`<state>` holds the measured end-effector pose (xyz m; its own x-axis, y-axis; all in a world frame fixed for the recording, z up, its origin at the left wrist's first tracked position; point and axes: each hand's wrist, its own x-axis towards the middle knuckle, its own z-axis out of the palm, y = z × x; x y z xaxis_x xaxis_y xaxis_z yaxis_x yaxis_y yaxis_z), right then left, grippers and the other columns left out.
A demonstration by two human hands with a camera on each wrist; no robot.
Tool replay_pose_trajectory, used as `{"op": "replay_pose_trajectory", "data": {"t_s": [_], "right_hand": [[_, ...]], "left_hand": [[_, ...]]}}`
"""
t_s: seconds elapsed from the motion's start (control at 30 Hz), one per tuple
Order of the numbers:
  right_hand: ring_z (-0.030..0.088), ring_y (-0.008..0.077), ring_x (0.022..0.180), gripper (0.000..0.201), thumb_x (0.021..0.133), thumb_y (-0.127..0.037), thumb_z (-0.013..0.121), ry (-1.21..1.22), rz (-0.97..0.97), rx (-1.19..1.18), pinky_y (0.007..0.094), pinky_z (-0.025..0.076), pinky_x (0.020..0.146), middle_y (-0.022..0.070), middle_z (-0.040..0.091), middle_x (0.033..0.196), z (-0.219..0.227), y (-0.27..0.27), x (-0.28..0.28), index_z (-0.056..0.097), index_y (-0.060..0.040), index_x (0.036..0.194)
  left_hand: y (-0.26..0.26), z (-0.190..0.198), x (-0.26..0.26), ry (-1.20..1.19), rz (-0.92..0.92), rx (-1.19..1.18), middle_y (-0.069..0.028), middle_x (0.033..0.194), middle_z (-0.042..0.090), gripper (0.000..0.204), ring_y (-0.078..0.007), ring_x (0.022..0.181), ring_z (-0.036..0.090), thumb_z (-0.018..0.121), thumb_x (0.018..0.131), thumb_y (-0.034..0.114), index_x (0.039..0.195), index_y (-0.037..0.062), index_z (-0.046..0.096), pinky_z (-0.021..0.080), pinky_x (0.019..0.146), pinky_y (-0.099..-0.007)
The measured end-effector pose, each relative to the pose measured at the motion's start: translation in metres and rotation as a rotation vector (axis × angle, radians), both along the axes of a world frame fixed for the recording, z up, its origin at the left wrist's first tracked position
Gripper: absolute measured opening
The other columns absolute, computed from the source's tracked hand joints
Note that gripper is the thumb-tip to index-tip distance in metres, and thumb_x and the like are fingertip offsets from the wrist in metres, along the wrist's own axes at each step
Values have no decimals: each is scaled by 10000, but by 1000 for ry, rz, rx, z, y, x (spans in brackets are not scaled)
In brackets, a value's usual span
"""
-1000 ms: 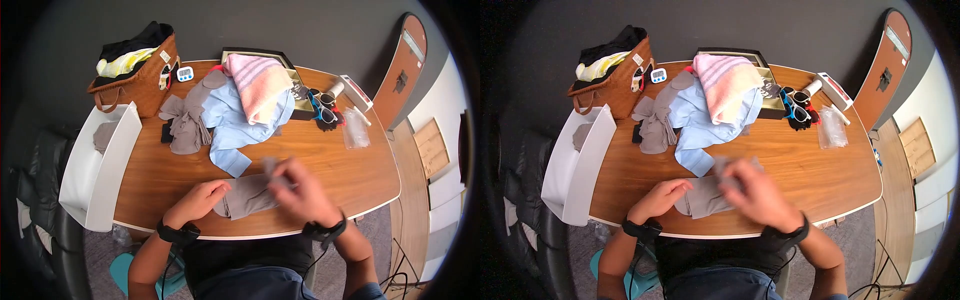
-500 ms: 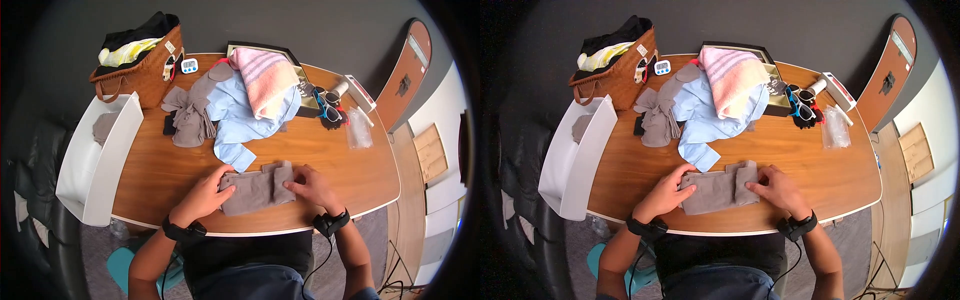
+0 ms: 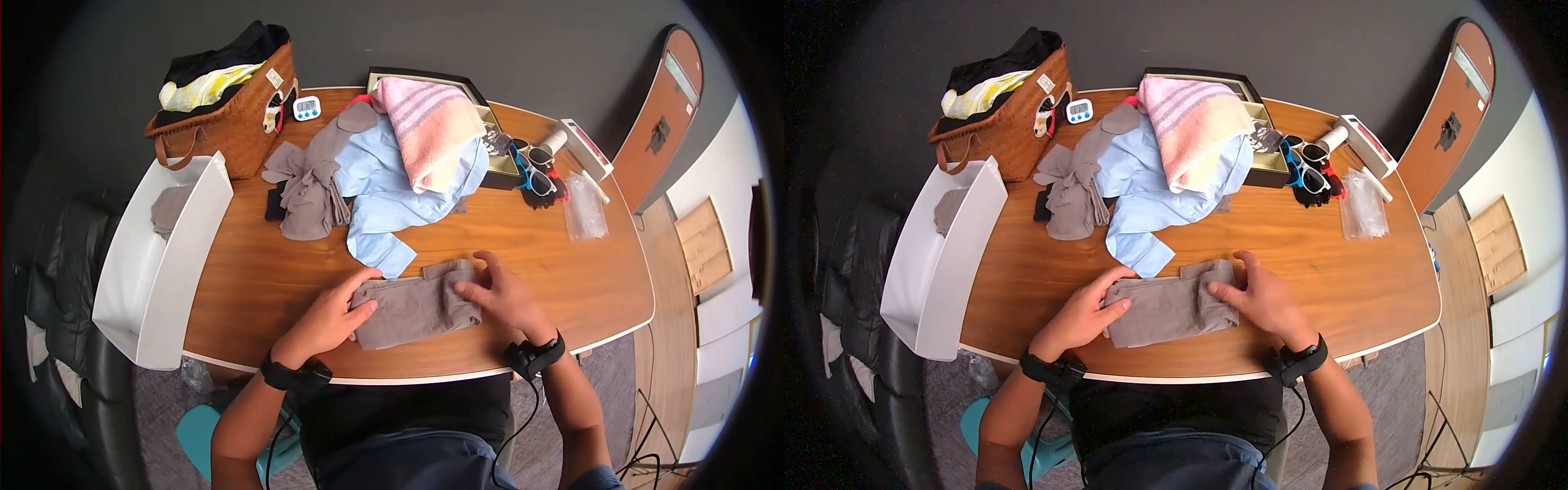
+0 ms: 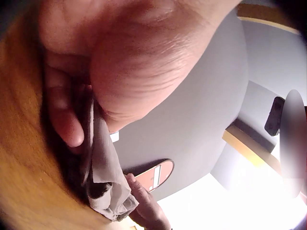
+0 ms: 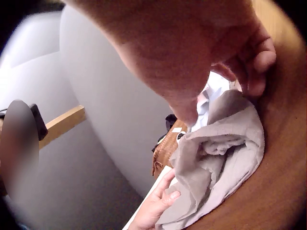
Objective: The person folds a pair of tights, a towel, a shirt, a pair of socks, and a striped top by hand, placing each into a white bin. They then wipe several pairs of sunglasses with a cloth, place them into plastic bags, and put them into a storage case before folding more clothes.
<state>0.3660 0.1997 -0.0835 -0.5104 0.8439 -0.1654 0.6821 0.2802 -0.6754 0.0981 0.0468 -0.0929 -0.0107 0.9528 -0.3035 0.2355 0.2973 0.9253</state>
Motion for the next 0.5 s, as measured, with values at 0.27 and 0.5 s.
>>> {"op": "replay_pose_trajectory", "data": {"t_s": [0.27, 0.5], "right_hand": [[631, 277, 818, 522, 792, -120, 730, -22, 144, 153, 378, 512, 739, 137, 621, 897, -8, 24, 29, 529, -49, 1268], [600, 274, 879, 210, 839, -92, 689, 96, 595, 386, 366, 502, 758, 115, 590, 928, 6, -12, -10, 657, -63, 1044]], "left_hand": [[-1, -25, -6, 61, 12, 201, -52, 1108, 604, 323, -119, 971, 545, 574, 962, 115, 1277, 53, 537, 470, 855, -292], [0, -21, -6, 117, -12, 166, -31, 1011, 632, 292, -83, 825, 552, 573, 966, 128, 1251, 71, 569, 490, 731, -261]]}}
